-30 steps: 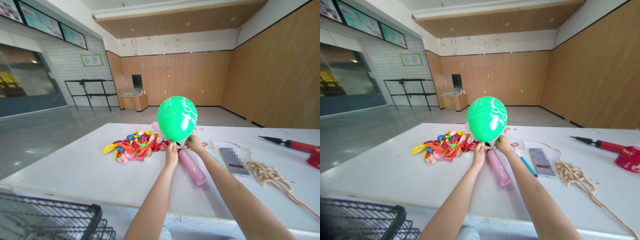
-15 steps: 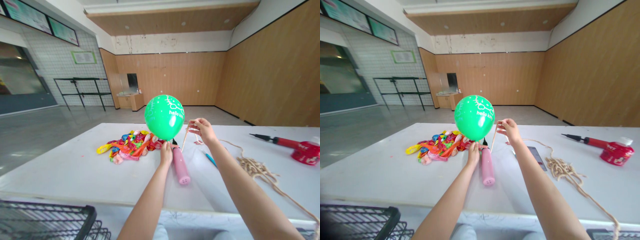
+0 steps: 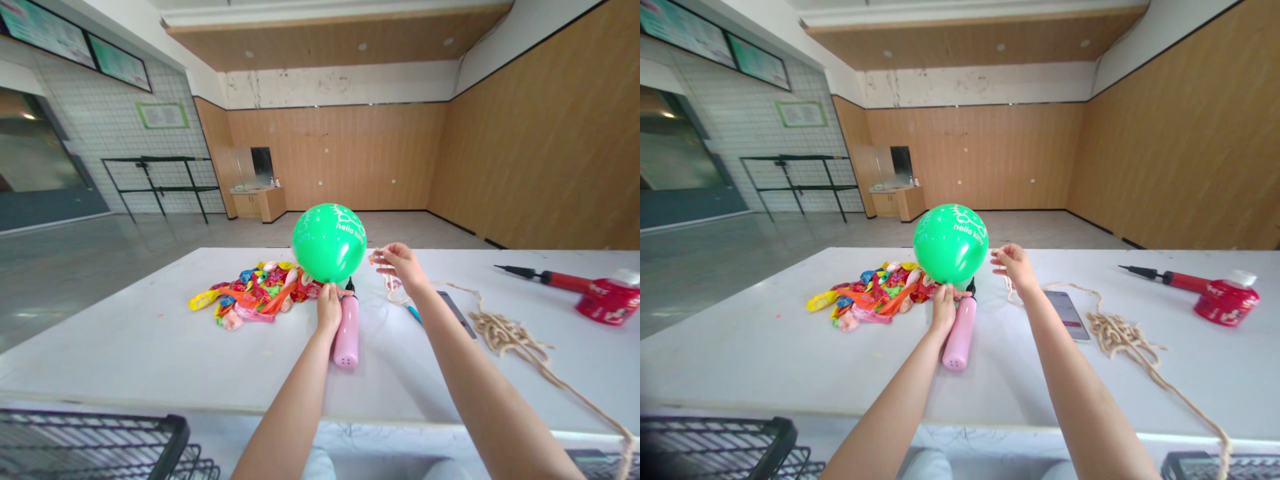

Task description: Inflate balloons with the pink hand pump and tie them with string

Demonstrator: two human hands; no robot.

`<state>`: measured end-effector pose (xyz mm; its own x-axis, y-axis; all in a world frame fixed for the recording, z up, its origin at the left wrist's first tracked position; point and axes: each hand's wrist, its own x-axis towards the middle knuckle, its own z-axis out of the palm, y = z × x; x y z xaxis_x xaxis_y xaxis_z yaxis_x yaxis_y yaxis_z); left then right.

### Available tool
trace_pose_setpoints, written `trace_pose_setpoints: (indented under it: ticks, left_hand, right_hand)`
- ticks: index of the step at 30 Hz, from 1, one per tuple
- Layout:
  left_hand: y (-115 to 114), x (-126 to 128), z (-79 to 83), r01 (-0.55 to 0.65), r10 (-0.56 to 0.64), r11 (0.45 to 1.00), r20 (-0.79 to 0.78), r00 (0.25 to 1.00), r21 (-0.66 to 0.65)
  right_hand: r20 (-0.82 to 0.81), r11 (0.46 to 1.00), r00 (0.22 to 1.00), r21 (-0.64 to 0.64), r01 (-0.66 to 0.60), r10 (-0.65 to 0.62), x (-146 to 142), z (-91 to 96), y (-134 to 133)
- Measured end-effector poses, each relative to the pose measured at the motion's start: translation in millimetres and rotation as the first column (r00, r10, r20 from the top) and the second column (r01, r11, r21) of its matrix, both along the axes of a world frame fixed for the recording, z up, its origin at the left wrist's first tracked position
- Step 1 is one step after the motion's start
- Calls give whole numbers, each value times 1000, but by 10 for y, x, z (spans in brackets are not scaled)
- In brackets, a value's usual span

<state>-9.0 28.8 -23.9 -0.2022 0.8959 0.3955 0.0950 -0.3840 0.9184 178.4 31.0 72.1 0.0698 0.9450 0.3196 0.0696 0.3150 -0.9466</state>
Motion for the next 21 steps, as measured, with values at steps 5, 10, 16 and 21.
trace_pose_setpoints:
  ticks: [5,10,16,21]
  left_hand:
    - [-35,-11,30,11,-10,1000,-25,1000,12]
    - [-73,3,111,-53,55,997,-36,998,55]
    - [-114,93,197,-71,89,989,-135,987,127]
    - [-145,199,177,-27,36,998,-154,987,65]
  right_hand:
    - [419,963,880,-46,267,-224,-83,-401,-37]
    - [434,978,879,146,146,-196,-299,-594,-88]
    - [215,990,973,99,-104,81,-610,-569,-132]
    - [-59,984,994,-146,-98,90,-759,-451,-168]
